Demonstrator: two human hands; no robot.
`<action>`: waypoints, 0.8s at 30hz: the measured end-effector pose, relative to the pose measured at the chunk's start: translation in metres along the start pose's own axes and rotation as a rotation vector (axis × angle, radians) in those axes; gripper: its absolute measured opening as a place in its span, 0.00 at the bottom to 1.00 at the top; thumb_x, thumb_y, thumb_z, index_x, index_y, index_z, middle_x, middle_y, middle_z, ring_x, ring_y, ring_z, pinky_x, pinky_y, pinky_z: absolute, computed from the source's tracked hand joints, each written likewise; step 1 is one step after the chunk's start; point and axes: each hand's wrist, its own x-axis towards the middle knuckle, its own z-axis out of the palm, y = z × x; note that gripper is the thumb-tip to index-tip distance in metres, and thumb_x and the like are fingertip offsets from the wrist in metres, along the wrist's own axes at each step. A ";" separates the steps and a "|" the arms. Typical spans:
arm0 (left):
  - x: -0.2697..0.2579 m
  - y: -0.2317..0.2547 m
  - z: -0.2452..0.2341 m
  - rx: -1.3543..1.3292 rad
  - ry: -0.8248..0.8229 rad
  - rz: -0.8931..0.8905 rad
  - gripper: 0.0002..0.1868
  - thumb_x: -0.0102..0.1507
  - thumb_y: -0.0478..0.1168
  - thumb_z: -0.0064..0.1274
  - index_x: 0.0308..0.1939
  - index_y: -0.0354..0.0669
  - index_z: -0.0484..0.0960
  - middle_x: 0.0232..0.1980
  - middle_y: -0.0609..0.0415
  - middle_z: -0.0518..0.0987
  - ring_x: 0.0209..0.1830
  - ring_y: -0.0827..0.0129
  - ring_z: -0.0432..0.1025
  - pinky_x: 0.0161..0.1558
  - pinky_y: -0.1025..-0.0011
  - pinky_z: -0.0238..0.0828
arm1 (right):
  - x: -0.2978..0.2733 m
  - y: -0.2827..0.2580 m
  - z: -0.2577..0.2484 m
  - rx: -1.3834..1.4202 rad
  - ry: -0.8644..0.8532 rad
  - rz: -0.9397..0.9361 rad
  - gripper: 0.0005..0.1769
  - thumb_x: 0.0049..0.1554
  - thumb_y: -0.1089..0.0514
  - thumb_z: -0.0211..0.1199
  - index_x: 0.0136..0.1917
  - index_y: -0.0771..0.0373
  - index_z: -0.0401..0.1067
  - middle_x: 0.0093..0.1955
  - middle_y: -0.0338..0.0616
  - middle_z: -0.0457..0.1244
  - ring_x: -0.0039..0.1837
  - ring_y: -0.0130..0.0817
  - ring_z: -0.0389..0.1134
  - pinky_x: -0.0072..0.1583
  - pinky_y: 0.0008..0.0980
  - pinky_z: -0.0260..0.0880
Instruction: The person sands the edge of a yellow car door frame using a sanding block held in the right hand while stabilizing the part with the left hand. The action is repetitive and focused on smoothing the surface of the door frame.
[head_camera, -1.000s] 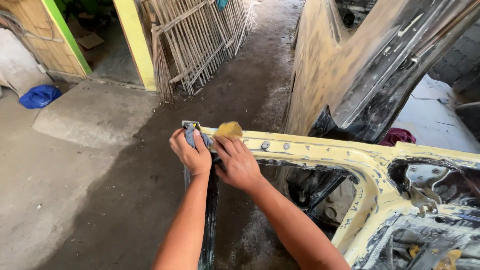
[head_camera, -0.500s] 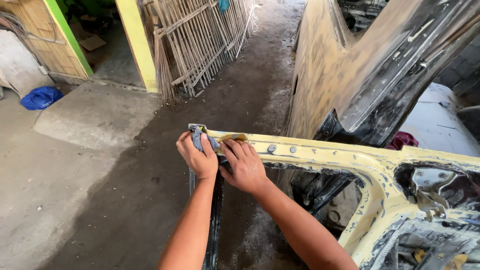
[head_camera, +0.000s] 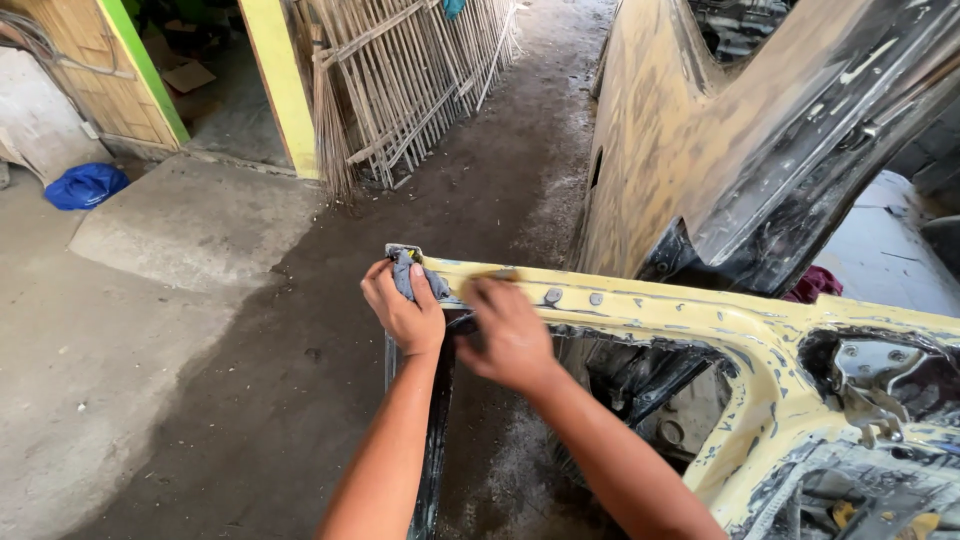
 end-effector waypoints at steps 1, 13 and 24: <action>-0.001 -0.003 0.000 -0.002 -0.002 0.000 0.15 0.70 0.42 0.52 0.54 0.33 0.73 0.58 0.40 0.71 0.59 0.43 0.67 0.59 0.51 0.65 | 0.008 -0.009 0.002 -0.002 0.000 0.003 0.41 0.46 0.47 0.72 0.69 0.67 0.66 0.68 0.55 0.58 0.69 0.53 0.61 0.70 0.49 0.63; 0.001 0.001 -0.001 -0.020 -0.011 -0.010 0.15 0.71 0.40 0.52 0.55 0.33 0.72 0.58 0.40 0.70 0.59 0.43 0.67 0.59 0.51 0.65 | -0.054 0.055 -0.051 -0.169 -0.049 0.110 0.41 0.50 0.41 0.71 0.70 0.64 0.67 0.67 0.52 0.61 0.66 0.52 0.62 0.68 0.49 0.61; 0.000 -0.009 0.000 -0.003 -0.024 -0.009 0.15 0.71 0.41 0.52 0.54 0.33 0.71 0.57 0.39 0.71 0.59 0.43 0.68 0.59 0.51 0.65 | 0.036 -0.016 -0.011 -0.133 -0.393 -0.063 0.53 0.46 0.37 0.68 0.75 0.69 0.57 0.84 0.53 0.45 0.85 0.46 0.43 0.80 0.47 0.37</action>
